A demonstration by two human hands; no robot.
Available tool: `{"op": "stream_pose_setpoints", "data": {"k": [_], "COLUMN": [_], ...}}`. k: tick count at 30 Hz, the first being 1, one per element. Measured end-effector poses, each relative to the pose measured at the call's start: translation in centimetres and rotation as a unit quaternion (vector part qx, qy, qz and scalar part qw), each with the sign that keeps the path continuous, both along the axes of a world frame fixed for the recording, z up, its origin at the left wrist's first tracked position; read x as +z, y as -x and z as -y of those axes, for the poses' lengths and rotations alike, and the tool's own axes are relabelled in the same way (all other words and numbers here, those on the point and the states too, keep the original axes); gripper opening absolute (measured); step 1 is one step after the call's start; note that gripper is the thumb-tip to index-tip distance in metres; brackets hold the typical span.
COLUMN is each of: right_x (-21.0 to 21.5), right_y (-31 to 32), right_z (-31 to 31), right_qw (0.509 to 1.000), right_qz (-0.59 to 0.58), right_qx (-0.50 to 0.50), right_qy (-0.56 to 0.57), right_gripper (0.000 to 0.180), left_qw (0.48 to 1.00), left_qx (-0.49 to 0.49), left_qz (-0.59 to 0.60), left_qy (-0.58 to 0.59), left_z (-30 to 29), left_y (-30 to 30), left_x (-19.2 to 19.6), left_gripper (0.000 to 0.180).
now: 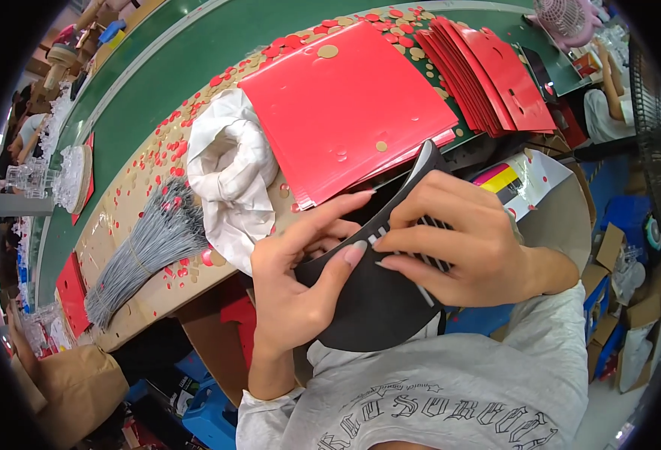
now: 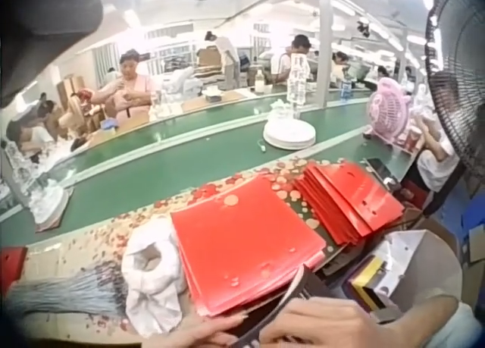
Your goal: Assembling components of a lighting fixture on a production line.
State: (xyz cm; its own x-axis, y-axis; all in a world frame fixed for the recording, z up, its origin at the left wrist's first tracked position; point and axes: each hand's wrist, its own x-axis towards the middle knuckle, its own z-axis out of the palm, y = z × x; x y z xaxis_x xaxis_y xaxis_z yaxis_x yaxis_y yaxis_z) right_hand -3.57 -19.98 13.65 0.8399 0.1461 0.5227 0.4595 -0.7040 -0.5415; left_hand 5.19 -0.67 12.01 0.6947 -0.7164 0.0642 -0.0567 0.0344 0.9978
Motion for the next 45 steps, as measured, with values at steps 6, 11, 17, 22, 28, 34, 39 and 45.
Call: {"op": "stream_pose_setpoints", "data": {"k": [6,11,17,22,28,34,39,45], "right_x": [-0.1,-0.3,-0.9,-1.6,-1.3,0.2,-1.8,-4.4], "right_y": [0.9,0.6,0.5,0.6,0.5,-3.2,-11.4,-15.0], "right_z": [-0.2,-0.1,-0.4,-0.1,0.0,2.5,5.4,5.6], "right_qw": [0.999,0.998,0.998,1.0,0.997,0.991,0.985,0.967], "right_qz": [-0.009,-0.067,-0.056,-0.007,-0.069,-0.098,-0.143,-0.236], "right_qx": [-0.044,-0.007,-0.003,-0.019,-0.004,0.061,0.057,0.097], "right_qy": [0.028,-0.004,-0.042,-0.014,-0.028,-0.072,-0.075,0.01], "right_gripper": [0.018,0.016,0.026,0.034,0.019,0.014,0.011,0.013], "left_qw": [0.999,0.998,0.996,0.995,0.995,0.994,0.992,0.914], "left_qx": [0.023,0.029,0.037,0.043,0.02,0.041,-0.036,0.025], "left_qz": [-0.01,-0.042,-0.072,-0.07,-0.091,-0.101,-0.05,0.277], "left_qy": [0.022,0.023,0.04,0.055,0.032,0.011,-0.112,-0.296], "left_z": [0.5,0.4,0.1,0.2,0.2,0.2,1.6,2.3], "left_y": [0.2,0.4,0.3,0.2,0.3,-0.2,-0.4,0.5], "left_x": [-0.9,-1.2,-1.8,-1.7,-2.1,-4.1,-4.7,-5.6], "left_gripper": [0.046,0.045,0.041,0.039,0.04,0.056,0.081,0.095]}}
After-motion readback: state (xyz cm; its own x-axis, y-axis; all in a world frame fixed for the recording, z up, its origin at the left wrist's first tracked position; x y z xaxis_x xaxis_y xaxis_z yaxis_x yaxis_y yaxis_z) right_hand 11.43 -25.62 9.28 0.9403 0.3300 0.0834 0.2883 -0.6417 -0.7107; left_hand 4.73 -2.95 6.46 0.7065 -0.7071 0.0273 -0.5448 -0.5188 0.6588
